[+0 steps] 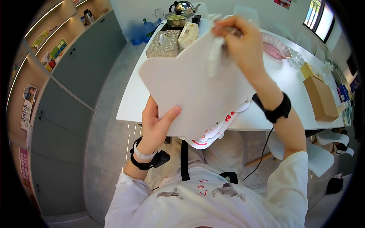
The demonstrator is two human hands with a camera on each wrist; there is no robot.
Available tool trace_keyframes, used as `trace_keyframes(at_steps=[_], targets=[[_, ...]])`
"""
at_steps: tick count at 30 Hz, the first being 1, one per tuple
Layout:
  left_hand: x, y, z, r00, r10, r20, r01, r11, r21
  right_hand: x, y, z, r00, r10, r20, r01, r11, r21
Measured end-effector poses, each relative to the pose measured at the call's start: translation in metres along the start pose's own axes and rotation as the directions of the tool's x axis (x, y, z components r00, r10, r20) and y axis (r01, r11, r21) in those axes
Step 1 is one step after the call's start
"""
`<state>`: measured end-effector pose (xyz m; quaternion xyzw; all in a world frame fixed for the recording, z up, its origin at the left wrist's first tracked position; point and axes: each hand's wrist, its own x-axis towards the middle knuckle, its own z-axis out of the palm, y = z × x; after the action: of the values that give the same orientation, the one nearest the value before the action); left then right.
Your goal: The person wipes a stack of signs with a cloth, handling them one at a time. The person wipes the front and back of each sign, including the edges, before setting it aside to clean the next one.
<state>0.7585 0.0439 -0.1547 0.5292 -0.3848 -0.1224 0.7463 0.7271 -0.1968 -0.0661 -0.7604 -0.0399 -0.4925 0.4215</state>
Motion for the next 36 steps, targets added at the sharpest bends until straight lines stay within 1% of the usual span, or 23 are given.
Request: trace_keyframes(at_steps=[2,5,6,8,12,14,15,18,21,24,27,30,33,36], targets=[[0.002,-0.002,0.002,0.999,-0.030,-0.020,0.029,0.999,-0.026,-0.023,-0.012,0.027,0.997,-0.054,0.058,0.056,0.998,-0.037],[0.000,0.000,0.002,0.999,-0.038,-0.034,0.036,0.997,-0.067,-0.047,-0.040,0.047,0.972,-0.192,0.137,0.206,0.973,-0.099],[-0.001,0.001,0.002,0.999,-0.036,-0.035,0.033,0.996,-0.085,-0.047,-0.041,0.052,0.971,-0.209,0.113,0.219,0.972,-0.085],[-0.002,0.002,0.002,0.998,-0.020,-0.063,0.018,0.999,-0.038,-0.046,-0.042,0.059,0.969,-0.237,0.069,0.241,0.969,-0.060],[-0.002,0.003,0.005,0.997,0.012,-0.074,-0.012,1.000,-0.002,-0.045,-0.057,0.078,0.924,-0.378,0.059,0.381,0.923,-0.049],[-0.003,0.000,0.005,0.998,0.052,-0.045,-0.050,0.998,0.040,-0.047,-0.069,0.086,0.896,-0.438,0.074,0.441,0.897,-0.023],[-0.003,-0.001,0.005,0.997,0.071,-0.029,-0.069,0.996,0.060,-0.046,-0.072,0.085,0.905,-0.416,0.087,0.420,0.907,-0.023],[-0.004,-0.002,0.004,0.997,0.058,-0.046,-0.058,0.998,-0.010,-0.044,-0.068,0.078,0.944,-0.324,0.062,0.327,0.943,-0.059],[-0.006,0.003,-0.003,0.998,0.064,-0.018,-0.064,0.998,-0.002,-0.050,-0.051,0.064,0.982,-0.184,0.050,0.185,0.982,-0.034],[-0.005,-0.001,-0.002,0.991,0.124,-0.056,-0.119,0.990,0.076,-0.050,-0.052,0.067,0.965,-0.260,0.022,0.260,0.966,-0.012],[-0.007,-0.002,0.004,0.991,0.113,-0.071,-0.105,0.987,0.119,-0.043,-0.070,0.079,0.919,-0.390,0.055,0.392,0.919,-0.035],[-0.009,-0.003,0.001,0.992,0.110,-0.056,-0.104,0.989,0.103,-0.039,-0.076,0.087,0.913,-0.405,0.056,0.406,0.914,-0.016],[-0.012,-0.002,0.004,0.992,0.104,-0.078,-0.097,0.992,0.086,-0.047,-0.066,0.076,0.939,-0.340,0.042,0.343,0.936,-0.081],[-0.010,0.002,0.002,0.993,0.089,-0.084,-0.085,0.995,0.044,-0.052,-0.053,0.067,0.956,-0.294,0.006,0.293,0.952,-0.084]])
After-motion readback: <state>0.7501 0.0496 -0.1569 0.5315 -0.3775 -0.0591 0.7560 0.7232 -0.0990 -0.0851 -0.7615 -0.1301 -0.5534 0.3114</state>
